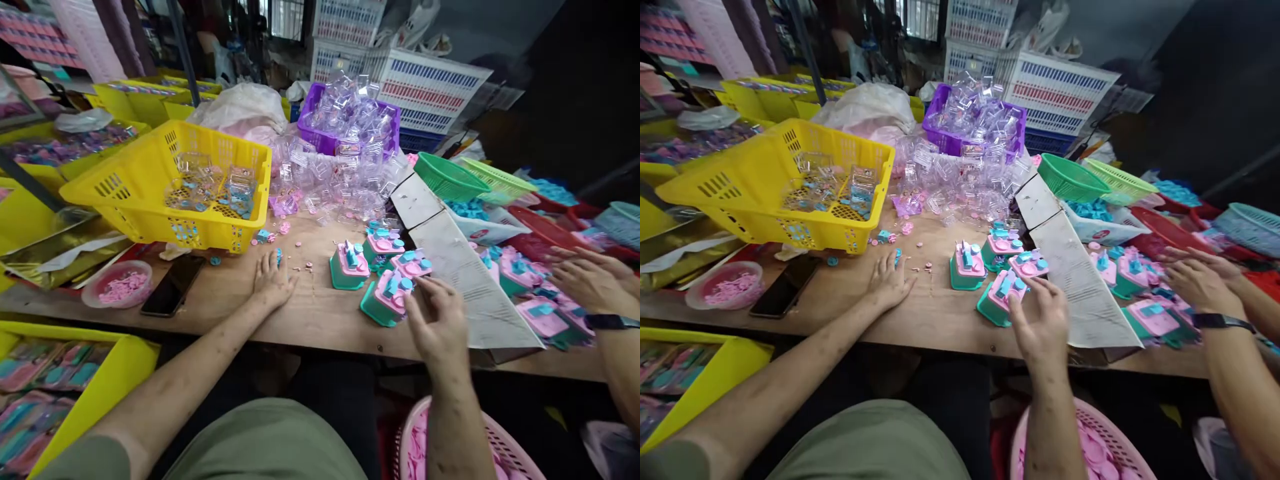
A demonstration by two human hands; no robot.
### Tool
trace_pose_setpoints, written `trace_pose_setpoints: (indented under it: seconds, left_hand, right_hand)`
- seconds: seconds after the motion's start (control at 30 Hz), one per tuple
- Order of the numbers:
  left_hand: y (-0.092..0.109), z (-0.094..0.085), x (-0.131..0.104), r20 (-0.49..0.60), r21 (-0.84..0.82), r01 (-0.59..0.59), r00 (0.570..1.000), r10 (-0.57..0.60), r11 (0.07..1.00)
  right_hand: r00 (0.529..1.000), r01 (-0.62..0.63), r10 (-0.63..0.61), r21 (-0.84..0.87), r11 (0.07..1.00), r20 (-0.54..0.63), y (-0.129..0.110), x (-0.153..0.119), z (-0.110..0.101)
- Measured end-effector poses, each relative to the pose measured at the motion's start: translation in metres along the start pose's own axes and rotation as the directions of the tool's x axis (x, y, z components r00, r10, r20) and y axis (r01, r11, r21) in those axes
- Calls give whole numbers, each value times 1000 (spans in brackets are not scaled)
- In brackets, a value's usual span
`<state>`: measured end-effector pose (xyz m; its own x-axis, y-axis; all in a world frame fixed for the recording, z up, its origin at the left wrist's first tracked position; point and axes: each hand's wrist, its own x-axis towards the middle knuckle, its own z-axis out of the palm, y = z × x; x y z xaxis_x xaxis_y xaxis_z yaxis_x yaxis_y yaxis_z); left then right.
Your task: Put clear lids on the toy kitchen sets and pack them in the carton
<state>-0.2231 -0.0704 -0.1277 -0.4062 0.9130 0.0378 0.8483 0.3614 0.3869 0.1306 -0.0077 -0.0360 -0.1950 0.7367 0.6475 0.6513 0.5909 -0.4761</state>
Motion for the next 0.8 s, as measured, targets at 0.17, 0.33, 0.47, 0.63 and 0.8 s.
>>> trace_pose_setpoints:
  seconds: [0.17, 0.33, 0.47, 0.63, 0.8]
  left_hand:
    - [32, -5, 79, -41, -141, -78, 997, 73, 987]
    - [40, -16, 80, -145, -268, -155, 982, 119, 951]
    - [64, 5, 41, -105, -351, -353, 935, 338, 867]
    - [103, 31, 43, -81, -431, -469, 871, 485, 771]
    - [116, 27, 72, -133, -458, -539, 828, 546, 707]
  right_hand:
    - [990, -72, 93, -185, 980, 106, 7, -31, 55]
    - [996, -29, 44, -181, 983, 83, 16, -33, 66]
    - [994, 50, -35, -158, 986, 100, 24, -35, 64]
    - [984, 121, -102, -135, 983, 144, 22, -37, 54]
    - [985, 113, -99, -94, 989, 138, 21, -44, 45]
